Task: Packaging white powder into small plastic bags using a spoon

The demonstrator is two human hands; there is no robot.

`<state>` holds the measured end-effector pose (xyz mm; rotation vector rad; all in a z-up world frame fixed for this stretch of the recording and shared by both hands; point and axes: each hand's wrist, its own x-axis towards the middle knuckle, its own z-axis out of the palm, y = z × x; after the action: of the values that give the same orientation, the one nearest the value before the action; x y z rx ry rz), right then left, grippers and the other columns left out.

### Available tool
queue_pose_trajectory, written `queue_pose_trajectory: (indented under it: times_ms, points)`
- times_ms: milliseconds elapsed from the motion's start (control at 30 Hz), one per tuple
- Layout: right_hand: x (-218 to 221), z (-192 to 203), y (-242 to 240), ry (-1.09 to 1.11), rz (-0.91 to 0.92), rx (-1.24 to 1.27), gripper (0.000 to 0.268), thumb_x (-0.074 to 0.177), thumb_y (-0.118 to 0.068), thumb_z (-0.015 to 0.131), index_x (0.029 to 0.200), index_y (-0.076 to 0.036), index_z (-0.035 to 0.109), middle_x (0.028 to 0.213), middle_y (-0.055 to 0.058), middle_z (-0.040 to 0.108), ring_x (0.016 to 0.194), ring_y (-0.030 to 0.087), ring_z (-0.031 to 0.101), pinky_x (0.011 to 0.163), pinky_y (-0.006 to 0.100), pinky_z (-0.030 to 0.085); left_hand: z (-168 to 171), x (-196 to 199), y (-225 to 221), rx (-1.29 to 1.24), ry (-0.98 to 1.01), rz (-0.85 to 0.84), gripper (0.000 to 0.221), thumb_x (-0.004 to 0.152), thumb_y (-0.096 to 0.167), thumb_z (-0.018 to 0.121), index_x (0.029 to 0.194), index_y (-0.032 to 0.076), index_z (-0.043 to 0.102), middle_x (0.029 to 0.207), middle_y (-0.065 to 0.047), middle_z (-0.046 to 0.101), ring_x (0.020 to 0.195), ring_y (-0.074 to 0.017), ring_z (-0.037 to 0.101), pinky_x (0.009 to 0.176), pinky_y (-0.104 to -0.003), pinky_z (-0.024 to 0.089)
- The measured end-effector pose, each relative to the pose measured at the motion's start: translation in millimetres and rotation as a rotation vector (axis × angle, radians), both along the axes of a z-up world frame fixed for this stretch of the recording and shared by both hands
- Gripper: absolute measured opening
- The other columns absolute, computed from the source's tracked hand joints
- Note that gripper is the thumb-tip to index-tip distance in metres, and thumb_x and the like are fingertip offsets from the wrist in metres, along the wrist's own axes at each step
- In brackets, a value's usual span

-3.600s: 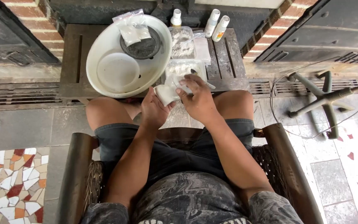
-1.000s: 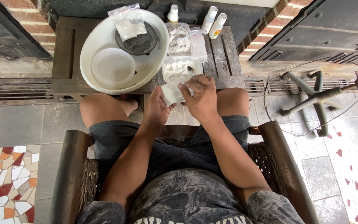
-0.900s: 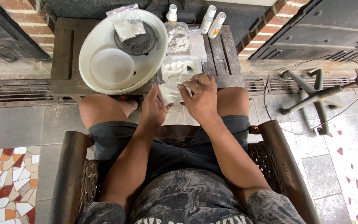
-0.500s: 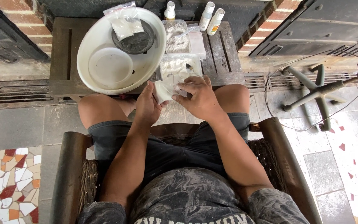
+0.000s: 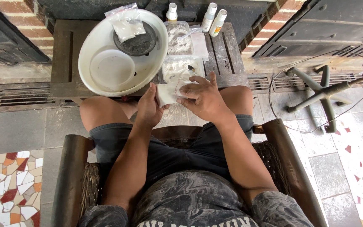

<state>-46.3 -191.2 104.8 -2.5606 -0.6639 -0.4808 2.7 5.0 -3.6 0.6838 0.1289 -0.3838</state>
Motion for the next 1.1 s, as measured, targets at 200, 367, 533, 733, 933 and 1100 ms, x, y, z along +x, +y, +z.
queue_pose_trajectory:
  times_ms: [200, 367, 533, 733, 933, 1100]
  points:
    - [-1, 10, 6, -0.087, -0.026, -0.036, 0.009, 0.092, -0.031, 0.081, 0.097, -0.024, 0.082, 0.096, 0.0, 0.078, 0.124, 0.034, 0.062, 0.112, 0.071, 0.009, 12, -4, 1, 0.003, 0.007, -0.003, 0.036, 0.107, 0.044, 0.051, 0.105, 0.009, 0.06, 0.096, -0.015, 0.073, 0.074, -0.0277, 0.071, 0.057, -0.034, 0.05]
    - [6, 16, 7, -0.126, 0.004, -0.003, 0.011, 0.095, -0.032, 0.08, 0.091, -0.022, 0.082, 0.087, -0.001, 0.078, 0.122, 0.032, 0.064, 0.115, 0.068, 0.008, 19, -5, 1, 0.033, 0.054, -0.076, 0.037, 0.109, 0.044, 0.047, 0.109, 0.008, 0.057, 0.095, -0.016, 0.072, 0.076, -0.0303, 0.07, 0.057, -0.036, 0.052]
    - [21, 34, 7, -0.18, 0.062, -0.014, 0.011, 0.096, -0.035, 0.079, 0.09, -0.026, 0.083, 0.082, -0.001, 0.078, 0.121, 0.035, 0.067, 0.116, 0.07, 0.008, 50, 3, 0, 0.108, 0.202, -0.233, 0.049, 0.108, 0.054, 0.041, 0.109, 0.01, 0.06, 0.093, -0.014, 0.072, 0.077, -0.0301, 0.071, 0.056, -0.034, 0.052]
    - [49, 51, -6, -0.197, 0.134, -0.007, 0.005, 0.096, -0.033, 0.079, 0.093, -0.03, 0.082, 0.075, -0.001, 0.076, 0.119, 0.035, 0.068, 0.117, 0.072, 0.007, 37, 49, -25, 0.134, 0.296, -0.283, 0.051, 0.107, 0.055, 0.042, 0.113, 0.008, 0.06, 0.091, -0.011, 0.066, 0.077, -0.0262, 0.062, 0.06, -0.034, 0.045]
    - [87, 40, -56, -0.038, 0.14, 0.5, 0.012, 0.098, -0.017, 0.071, 0.104, -0.01, 0.078, 0.088, 0.013, 0.078, 0.108, 0.04, 0.071, 0.118, 0.062, 0.028, 82, 95, -28, 0.255, 0.254, -0.184, 0.043, 0.097, 0.05, 0.062, 0.108, 0.009, 0.065, 0.089, -0.007, 0.07, 0.071, -0.0218, 0.069, 0.049, -0.03, 0.051]
    - [103, -10, -95, 0.564, -0.472, -0.074, 0.05, 0.093, -0.043, 0.071, 0.137, -0.019, 0.063, 0.118, 0.014, 0.072, 0.112, 0.039, 0.069, 0.095, 0.057, 0.054, 97, 129, -4, 0.285, 0.164, -0.14, 0.034, 0.094, 0.05, 0.066, 0.097, 0.016, 0.068, 0.084, -0.003, 0.073, 0.071, -0.0175, 0.07, 0.051, -0.029, 0.051]
